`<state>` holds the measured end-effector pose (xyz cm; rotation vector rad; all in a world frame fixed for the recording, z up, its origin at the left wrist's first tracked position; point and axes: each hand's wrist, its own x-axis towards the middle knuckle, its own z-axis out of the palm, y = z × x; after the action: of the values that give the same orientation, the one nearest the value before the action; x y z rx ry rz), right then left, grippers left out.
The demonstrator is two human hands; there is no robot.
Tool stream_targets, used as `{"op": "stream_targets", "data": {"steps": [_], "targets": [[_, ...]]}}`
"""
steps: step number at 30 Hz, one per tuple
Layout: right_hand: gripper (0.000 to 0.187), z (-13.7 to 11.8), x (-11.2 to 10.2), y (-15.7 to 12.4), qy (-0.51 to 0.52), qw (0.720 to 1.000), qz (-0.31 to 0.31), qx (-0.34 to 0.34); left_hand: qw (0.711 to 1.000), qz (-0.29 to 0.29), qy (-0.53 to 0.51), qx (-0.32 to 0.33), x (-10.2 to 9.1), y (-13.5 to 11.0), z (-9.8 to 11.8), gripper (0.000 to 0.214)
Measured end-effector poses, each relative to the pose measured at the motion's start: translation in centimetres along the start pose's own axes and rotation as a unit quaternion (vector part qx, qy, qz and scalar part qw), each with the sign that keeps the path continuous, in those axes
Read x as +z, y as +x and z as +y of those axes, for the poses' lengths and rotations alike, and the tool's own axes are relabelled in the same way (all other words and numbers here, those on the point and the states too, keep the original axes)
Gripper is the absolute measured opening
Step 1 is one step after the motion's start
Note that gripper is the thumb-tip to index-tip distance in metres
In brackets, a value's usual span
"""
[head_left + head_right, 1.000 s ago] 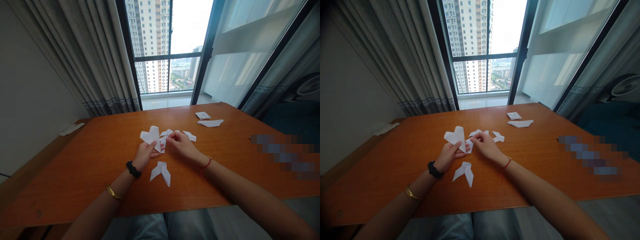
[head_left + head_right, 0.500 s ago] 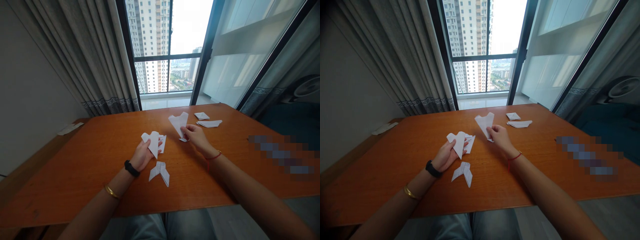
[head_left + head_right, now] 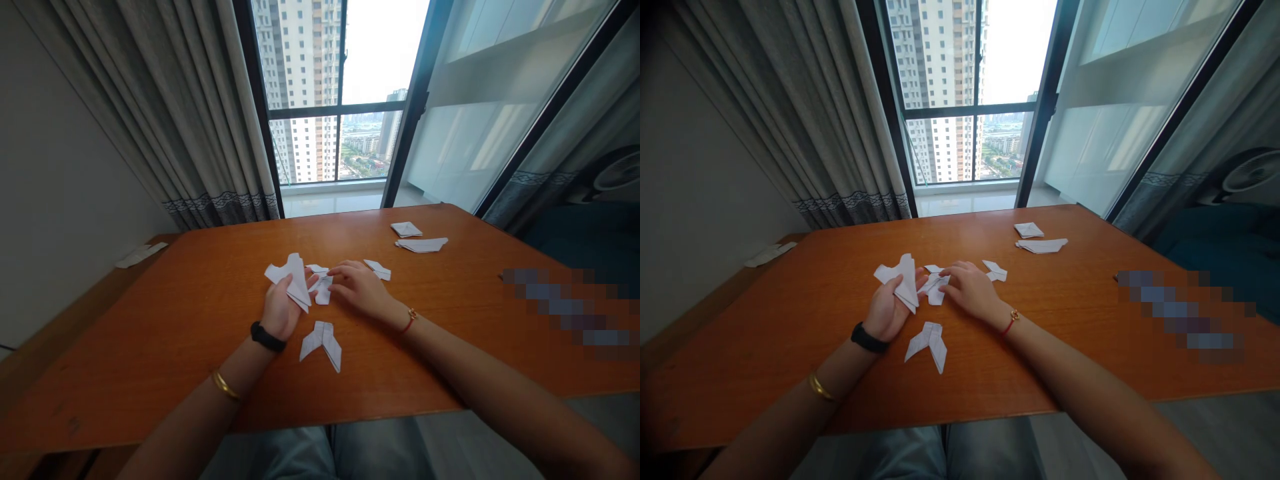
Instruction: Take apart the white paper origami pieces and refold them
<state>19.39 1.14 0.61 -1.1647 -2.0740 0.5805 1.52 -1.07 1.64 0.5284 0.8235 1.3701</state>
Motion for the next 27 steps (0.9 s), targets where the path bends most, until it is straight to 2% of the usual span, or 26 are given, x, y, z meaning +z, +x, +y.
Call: {"op": "stream_targets", "data": {"steps": [3, 6, 10, 13, 15, 17, 21, 25, 27], "targets": [[0.039, -0.1, -0.2, 0.1, -0.169, 0.976, -0.101, -0.092, 0.998, 0.063, 0.001, 0.009, -0.8, 1.0, 1.0, 0.029], [0.037, -0.3, -0.5, -0.1, -0.237, 0.958, -0.139, -0.087, 0.997, 0.076, 0.005, 0.026, -1.3, 1.5, 1.5, 0.024], [0.029, 0.7, -2.2, -0.2, -0.228, 0.962, -0.147, -0.04, 0.998, 0.068, 0.009, 0.018, -1.3, 1.4, 1.3, 0.024], [0.04, 2.0, -3.4, -0.2, -0.213, 0.965, -0.15, -0.005, 0.998, 0.058, 0.016, 0.006, -1.1, 1.1, 1.0, 0.026], [0.037, 2.6, -3.7, -0.1, -0.215, 0.964, -0.153, 0.021, 0.999, 0.043, 0.028, -0.001, -1.0, 0.9, 0.8, 0.029], [0.033, 2.8, -3.6, -0.1, -0.213, 0.965, -0.149, 0.034, 0.999, 0.024, 0.043, -0.002, -0.9, 0.7, 0.6, 0.034], [0.04, 2.6, -2.8, -0.4, -0.2, 0.973, -0.112, 0.036, 0.998, 0.006, 0.064, 0.006, -0.9, 0.6, 0.4, 0.043], [0.018, 2.0, -2.2, -0.6, -0.2, 0.97, -0.123, 0.059, 0.998, -0.008, 0.06, 0.012, -1.0, 0.7, 0.2, 0.047], [0.014, 1.6, -2.2, -0.6, -0.188, 0.972, -0.127, 0.067, 0.998, -0.013, 0.056, 0.021, -1.0, 0.8, 0.1, 0.046]]}}
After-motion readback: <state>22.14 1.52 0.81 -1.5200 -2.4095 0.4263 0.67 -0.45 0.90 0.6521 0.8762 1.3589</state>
